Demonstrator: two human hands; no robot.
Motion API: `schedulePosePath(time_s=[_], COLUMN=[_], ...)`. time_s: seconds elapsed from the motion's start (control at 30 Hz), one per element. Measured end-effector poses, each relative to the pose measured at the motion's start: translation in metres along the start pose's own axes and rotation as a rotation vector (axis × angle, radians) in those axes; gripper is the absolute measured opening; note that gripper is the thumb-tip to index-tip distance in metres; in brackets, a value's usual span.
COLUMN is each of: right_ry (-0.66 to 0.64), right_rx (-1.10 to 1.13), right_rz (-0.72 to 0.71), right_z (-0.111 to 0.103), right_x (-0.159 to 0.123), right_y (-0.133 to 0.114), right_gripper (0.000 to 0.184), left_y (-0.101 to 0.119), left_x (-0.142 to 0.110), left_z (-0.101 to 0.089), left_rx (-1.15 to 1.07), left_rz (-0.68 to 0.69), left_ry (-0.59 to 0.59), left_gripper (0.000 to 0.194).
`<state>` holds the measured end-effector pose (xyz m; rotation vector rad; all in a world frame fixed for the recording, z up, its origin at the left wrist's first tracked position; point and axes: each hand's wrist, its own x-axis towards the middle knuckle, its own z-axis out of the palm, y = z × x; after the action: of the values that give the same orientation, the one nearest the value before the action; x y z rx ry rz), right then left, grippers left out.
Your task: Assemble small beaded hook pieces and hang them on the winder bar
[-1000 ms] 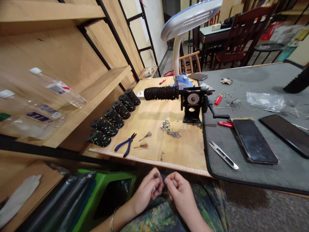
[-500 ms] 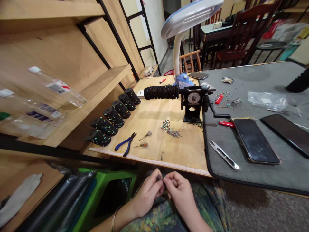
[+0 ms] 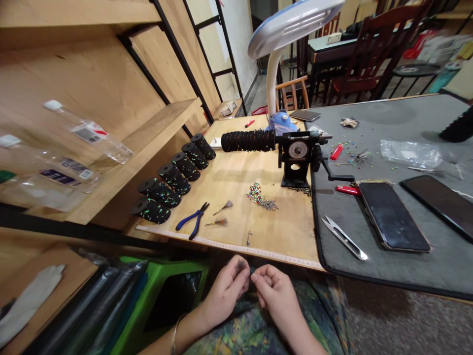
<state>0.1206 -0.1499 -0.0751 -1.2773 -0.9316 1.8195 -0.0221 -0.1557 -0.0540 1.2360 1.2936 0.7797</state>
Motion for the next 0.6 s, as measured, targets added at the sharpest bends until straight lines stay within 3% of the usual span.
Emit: schedulePosePath(time_s=[0.23, 0.6], right_ry=[-0.115, -0.123], right_rx=[0.005, 0.046], right_rz=[0.06, 0.088], right_z=[0.002, 0.004], right_x=[-0.004, -0.003], right_y=[-0.002, 0.0], right_gripper=[0.045, 0.044], left_y=[0.007, 0.012], left_x=[-0.001, -0.004], left_z=[-0.003, -0.004], left_rx=[0.235, 0.255], left_rz=[0.12, 0.138], left_ry=[0.034, 0.025], left_gripper=[0.015, 0.011])
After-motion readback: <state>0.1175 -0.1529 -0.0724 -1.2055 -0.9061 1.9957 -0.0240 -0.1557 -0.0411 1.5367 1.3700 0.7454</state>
